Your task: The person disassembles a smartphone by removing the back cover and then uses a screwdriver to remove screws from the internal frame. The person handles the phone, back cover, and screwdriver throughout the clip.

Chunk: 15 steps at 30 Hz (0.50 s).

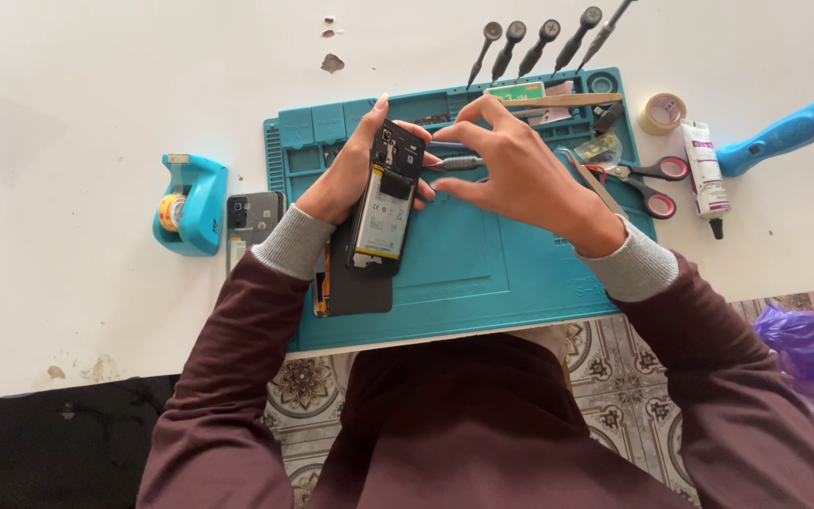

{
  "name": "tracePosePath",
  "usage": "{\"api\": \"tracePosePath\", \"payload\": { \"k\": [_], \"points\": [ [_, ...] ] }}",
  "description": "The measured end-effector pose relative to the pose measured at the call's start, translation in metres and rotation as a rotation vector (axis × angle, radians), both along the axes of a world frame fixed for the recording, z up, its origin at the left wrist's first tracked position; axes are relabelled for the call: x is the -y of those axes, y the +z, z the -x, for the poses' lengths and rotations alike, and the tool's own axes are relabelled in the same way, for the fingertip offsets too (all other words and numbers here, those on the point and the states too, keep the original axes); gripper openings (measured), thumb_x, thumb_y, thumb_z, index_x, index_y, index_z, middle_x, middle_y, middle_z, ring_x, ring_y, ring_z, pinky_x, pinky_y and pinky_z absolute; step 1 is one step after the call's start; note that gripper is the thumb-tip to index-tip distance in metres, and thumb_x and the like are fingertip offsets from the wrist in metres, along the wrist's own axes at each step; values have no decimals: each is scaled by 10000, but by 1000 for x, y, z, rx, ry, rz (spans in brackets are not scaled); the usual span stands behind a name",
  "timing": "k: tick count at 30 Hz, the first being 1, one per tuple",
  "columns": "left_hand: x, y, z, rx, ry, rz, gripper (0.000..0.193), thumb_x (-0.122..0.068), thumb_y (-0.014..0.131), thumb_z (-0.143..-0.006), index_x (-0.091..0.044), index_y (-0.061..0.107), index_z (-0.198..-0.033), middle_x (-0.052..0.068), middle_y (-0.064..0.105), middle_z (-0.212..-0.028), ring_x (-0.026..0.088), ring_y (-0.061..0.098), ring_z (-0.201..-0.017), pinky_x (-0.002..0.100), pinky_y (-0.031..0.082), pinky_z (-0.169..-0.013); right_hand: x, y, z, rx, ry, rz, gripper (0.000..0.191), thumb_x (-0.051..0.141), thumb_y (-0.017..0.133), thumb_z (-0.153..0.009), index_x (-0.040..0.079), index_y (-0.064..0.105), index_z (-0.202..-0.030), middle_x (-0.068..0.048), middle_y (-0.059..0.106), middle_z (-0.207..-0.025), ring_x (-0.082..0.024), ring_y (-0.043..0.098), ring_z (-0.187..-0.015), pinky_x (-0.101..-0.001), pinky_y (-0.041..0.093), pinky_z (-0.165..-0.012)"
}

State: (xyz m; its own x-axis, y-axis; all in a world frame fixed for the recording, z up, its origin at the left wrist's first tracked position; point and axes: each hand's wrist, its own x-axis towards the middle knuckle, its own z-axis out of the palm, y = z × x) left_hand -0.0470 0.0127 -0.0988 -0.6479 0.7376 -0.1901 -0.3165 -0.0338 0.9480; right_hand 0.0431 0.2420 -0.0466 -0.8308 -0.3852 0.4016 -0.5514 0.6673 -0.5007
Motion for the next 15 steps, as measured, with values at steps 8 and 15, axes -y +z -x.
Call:
{"api": "tracePosePath", "payload": {
  "k": [8, 15],
  "points": [
    [0, -1, 1, -6, -12, -6, 793, -693, 249, -972, -19, 521, -1289, 242, 716, -1108, 317, 768, -780, 401, 673, -652, 0, 5, -4, 78, 9, -6, 358, 190, 768, -879, -64, 679, -1116, -195, 632, -1025, -313, 662, -836, -401, 537, -741],
    [-1, -1, 1, -19, -15, -9, 798, -697, 245, -976, -19, 524, -1292, 248, 706, -1122, 311, 773, -800, 397, 677, -660, -1, 2, -1, 122, -31, -34, 212, 127, 745, -902, -29, 669, -1022, -158, 691, -968, -295, 689, -906, -410, 539, -785]
  ]
}}
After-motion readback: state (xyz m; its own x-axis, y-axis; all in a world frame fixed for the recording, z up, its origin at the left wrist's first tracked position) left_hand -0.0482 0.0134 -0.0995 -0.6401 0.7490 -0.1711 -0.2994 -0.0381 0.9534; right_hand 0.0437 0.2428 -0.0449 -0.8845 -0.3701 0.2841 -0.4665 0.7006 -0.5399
